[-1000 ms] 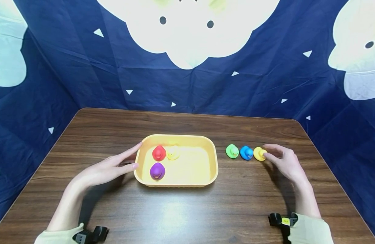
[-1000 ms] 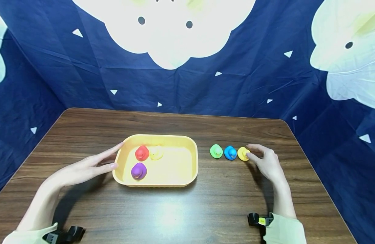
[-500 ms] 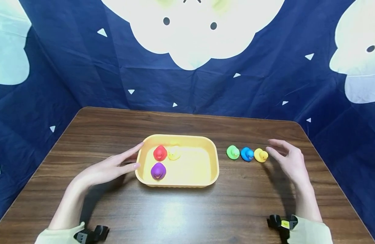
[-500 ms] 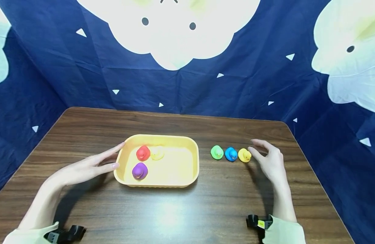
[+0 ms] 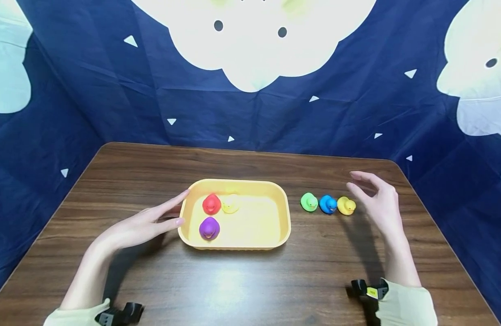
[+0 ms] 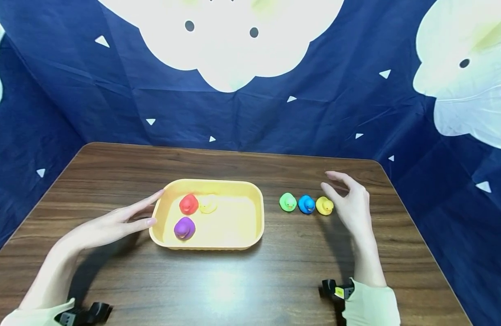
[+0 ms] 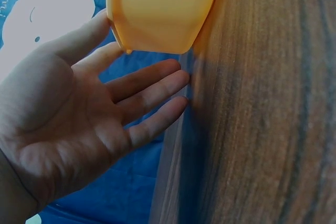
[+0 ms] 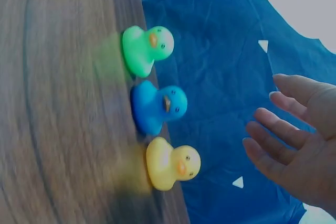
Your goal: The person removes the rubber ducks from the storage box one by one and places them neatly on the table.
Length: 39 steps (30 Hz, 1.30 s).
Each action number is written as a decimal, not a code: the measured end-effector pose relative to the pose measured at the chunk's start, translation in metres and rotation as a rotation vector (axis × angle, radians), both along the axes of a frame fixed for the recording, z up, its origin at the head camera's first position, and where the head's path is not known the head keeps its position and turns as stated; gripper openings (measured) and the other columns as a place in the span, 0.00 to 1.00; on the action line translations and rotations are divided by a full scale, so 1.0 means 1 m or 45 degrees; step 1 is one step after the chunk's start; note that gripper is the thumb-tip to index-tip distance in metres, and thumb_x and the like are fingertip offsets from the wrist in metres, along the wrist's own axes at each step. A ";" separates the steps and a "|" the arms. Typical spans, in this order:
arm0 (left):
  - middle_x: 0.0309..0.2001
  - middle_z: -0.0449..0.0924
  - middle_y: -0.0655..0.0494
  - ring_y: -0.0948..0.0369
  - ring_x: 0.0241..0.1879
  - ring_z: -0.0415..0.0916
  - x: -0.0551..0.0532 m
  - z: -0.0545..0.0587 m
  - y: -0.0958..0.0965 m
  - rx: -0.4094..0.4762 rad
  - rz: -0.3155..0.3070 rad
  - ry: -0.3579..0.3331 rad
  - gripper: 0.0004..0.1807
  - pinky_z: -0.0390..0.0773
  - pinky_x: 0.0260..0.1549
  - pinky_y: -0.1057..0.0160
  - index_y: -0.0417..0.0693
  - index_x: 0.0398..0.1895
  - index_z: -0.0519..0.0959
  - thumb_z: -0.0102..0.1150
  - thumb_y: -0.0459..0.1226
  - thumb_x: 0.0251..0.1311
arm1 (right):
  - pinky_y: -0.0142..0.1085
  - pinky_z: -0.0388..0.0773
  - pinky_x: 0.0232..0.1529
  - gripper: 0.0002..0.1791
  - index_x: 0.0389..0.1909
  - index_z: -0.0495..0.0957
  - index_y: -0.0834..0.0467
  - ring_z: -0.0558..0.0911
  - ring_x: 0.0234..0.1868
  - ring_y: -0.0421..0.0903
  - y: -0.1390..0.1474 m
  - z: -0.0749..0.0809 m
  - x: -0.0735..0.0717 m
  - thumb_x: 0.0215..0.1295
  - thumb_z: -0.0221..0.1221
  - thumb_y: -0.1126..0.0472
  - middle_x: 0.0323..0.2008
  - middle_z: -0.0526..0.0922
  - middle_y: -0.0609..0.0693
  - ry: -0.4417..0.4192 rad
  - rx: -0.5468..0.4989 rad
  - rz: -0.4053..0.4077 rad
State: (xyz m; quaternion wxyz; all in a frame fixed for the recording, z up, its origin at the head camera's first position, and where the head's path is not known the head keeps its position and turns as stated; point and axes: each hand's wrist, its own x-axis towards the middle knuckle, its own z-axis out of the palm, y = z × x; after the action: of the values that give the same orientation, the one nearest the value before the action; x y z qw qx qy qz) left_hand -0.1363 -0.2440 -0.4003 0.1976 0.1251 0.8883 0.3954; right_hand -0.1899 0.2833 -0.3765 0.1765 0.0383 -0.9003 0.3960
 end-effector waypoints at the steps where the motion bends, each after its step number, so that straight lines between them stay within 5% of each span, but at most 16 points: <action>1: 0.83 0.52 0.52 0.42 0.80 0.54 0.000 0.000 0.000 0.001 0.000 -0.001 0.39 0.62 0.70 0.32 0.71 0.83 0.48 0.52 0.57 0.75 | 0.13 0.75 0.49 0.20 0.58 0.84 0.59 0.80 0.48 0.19 -0.002 0.001 0.000 0.69 0.68 0.56 0.56 0.87 0.58 0.005 -0.008 0.002; 7: 0.83 0.52 0.51 0.43 0.79 0.56 0.000 -0.001 -0.001 0.010 -0.013 0.006 0.39 0.63 0.70 0.33 0.73 0.83 0.48 0.51 0.57 0.75 | 0.14 0.76 0.47 0.19 0.56 0.84 0.58 0.82 0.46 0.21 -0.015 0.006 -0.001 0.68 0.68 0.56 0.49 0.89 0.45 0.036 -0.030 0.019; 15: 0.83 0.52 0.51 0.43 0.79 0.58 -0.001 -0.001 -0.002 0.006 -0.021 0.021 0.39 0.63 0.70 0.34 0.72 0.83 0.47 0.51 0.57 0.75 | 0.16 0.77 0.47 0.17 0.56 0.85 0.55 0.82 0.45 0.22 -0.041 0.010 -0.001 0.69 0.68 0.57 0.50 0.89 0.56 0.021 -0.088 0.052; 31: 0.82 0.56 0.48 0.43 0.79 0.56 0.000 -0.002 -0.003 -0.004 -0.040 0.050 0.39 0.64 0.69 0.33 0.72 0.83 0.46 0.51 0.55 0.76 | 0.22 0.81 0.46 0.15 0.54 0.85 0.55 0.84 0.43 0.27 -0.094 0.011 -0.011 0.68 0.68 0.59 0.47 0.90 0.52 0.043 -0.164 0.218; 39: 0.80 0.60 0.45 0.42 0.78 0.58 0.000 -0.001 -0.002 -0.009 -0.046 0.063 0.38 0.64 0.68 0.33 0.74 0.83 0.46 0.51 0.55 0.76 | 0.26 0.82 0.46 0.16 0.55 0.85 0.54 0.87 0.47 0.41 -0.118 0.012 -0.009 0.68 0.68 0.58 0.48 0.90 0.50 -0.002 -0.178 0.274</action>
State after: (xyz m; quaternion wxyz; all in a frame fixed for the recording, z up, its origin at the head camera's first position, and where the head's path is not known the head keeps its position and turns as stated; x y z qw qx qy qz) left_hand -0.1358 -0.2464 -0.4016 0.1832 0.1502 0.8919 0.3852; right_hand -0.1993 0.1650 -0.3641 0.1346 0.1218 -0.8613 0.4745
